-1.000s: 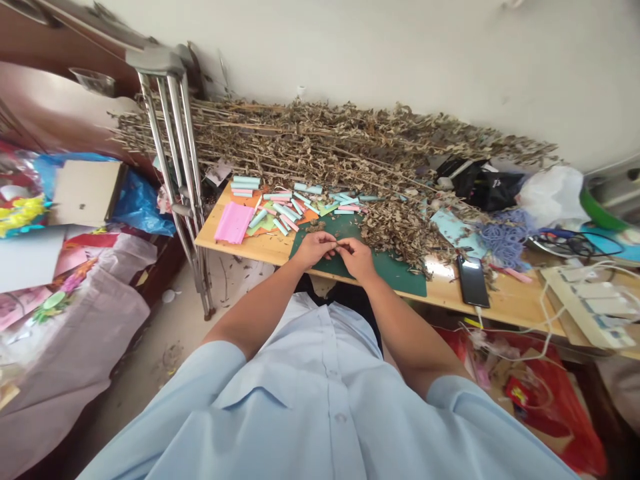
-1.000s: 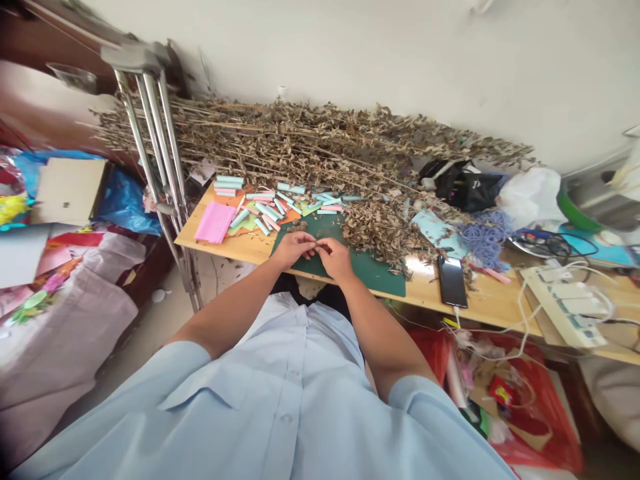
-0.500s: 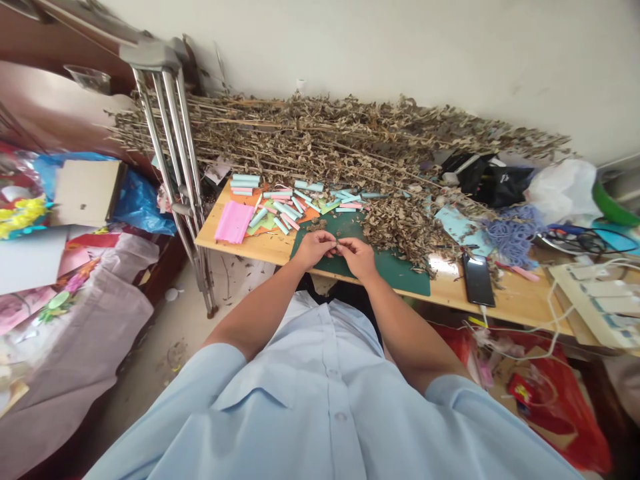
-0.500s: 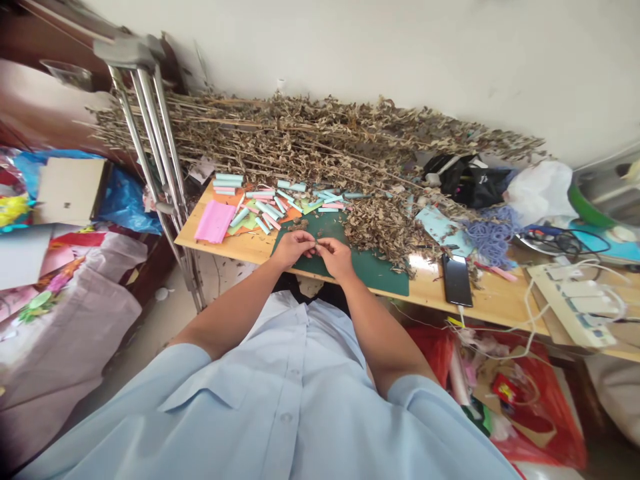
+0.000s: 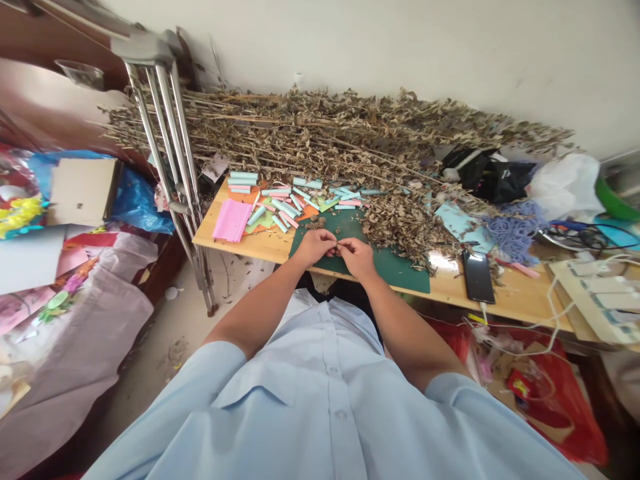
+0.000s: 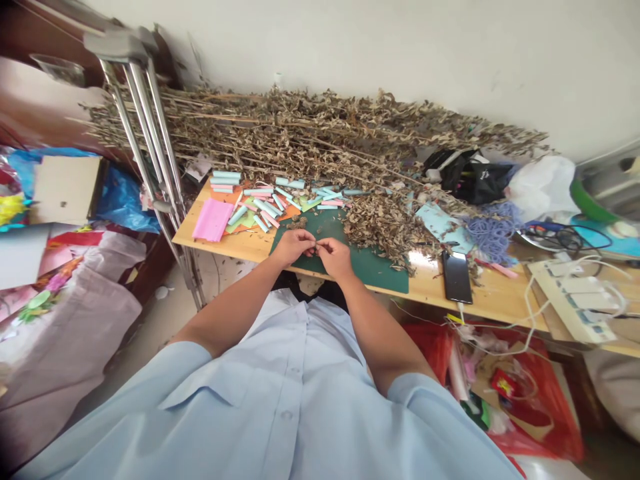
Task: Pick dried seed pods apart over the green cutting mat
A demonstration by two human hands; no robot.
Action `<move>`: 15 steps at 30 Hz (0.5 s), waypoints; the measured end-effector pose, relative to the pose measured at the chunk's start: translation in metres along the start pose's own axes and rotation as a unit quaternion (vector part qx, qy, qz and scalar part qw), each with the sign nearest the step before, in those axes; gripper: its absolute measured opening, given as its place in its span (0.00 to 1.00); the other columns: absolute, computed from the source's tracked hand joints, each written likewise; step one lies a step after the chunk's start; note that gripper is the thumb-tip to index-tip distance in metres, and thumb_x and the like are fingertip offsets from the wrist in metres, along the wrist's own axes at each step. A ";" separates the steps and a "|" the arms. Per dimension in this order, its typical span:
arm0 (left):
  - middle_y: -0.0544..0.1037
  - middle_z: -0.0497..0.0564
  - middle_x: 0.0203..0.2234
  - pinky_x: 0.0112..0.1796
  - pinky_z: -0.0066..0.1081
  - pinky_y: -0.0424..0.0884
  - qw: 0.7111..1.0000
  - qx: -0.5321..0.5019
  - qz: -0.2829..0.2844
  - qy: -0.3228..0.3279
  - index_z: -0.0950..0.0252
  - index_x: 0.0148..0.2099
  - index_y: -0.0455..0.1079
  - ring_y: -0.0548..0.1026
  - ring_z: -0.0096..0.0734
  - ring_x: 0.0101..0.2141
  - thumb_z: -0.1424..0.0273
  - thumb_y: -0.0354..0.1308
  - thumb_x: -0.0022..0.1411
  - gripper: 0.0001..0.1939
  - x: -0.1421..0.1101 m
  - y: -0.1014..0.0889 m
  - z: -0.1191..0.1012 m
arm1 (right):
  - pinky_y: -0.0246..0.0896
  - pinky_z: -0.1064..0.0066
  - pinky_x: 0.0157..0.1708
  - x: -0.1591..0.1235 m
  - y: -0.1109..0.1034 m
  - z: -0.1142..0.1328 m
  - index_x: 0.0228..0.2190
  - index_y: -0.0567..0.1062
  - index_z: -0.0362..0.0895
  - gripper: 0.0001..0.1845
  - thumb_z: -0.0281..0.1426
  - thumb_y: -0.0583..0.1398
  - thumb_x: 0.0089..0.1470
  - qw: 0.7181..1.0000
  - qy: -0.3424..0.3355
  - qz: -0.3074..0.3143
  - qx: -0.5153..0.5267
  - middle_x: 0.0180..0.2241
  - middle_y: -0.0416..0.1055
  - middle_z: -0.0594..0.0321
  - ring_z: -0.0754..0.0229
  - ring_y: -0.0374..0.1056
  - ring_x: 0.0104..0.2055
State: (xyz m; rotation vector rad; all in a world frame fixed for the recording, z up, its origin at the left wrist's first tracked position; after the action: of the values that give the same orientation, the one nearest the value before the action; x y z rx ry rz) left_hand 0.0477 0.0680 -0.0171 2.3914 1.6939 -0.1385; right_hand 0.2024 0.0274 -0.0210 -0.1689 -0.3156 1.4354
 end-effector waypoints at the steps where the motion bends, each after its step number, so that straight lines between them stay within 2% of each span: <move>1: 0.76 0.47 0.21 0.27 0.25 0.75 1.000 0.010 -0.002 -0.003 0.70 0.34 0.74 0.76 0.25 0.23 0.76 0.64 0.56 0.02 0.000 0.000 -0.001 | 0.73 0.63 0.34 0.000 0.000 -0.002 0.33 0.81 0.46 0.11 0.40 0.64 0.53 1.000 0.000 -0.001 -0.004 0.27 0.80 0.61 0.55 0.76 0.30; 7: 0.76 0.47 0.18 0.26 0.26 0.74 0.999 0.046 -0.010 -0.022 0.70 0.32 0.75 0.75 0.25 0.21 0.79 0.63 0.55 0.01 0.000 0.001 -0.003 | 0.74 0.62 0.32 0.001 0.000 -0.007 0.30 0.81 0.47 0.10 0.39 0.64 0.49 1.000 0.018 -0.010 -0.019 0.25 0.79 0.61 0.53 0.76 0.29; 15: 0.77 0.48 0.19 0.27 0.27 0.76 0.999 -0.013 -0.008 -0.040 0.70 0.33 0.74 0.77 0.27 0.22 0.75 0.68 0.54 0.06 0.000 -0.001 -0.001 | 0.75 0.62 0.33 0.005 -0.007 -0.011 0.32 0.79 0.46 0.12 0.41 0.66 0.48 0.995 0.065 -0.030 0.074 0.24 0.78 0.64 0.56 0.76 0.27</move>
State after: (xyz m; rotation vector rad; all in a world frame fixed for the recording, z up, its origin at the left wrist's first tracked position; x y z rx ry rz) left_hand 0.0471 0.0682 -0.0161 2.3223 1.6698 -0.2109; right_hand 0.2130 0.0320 -0.0284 -0.1296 -0.1061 1.3749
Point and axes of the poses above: each hand's wrist, its own x-axis towards the middle knuckle, its own y-axis out of the palm, z = x × y, the point moved 4 cm from there along x, towards the middle knuckle
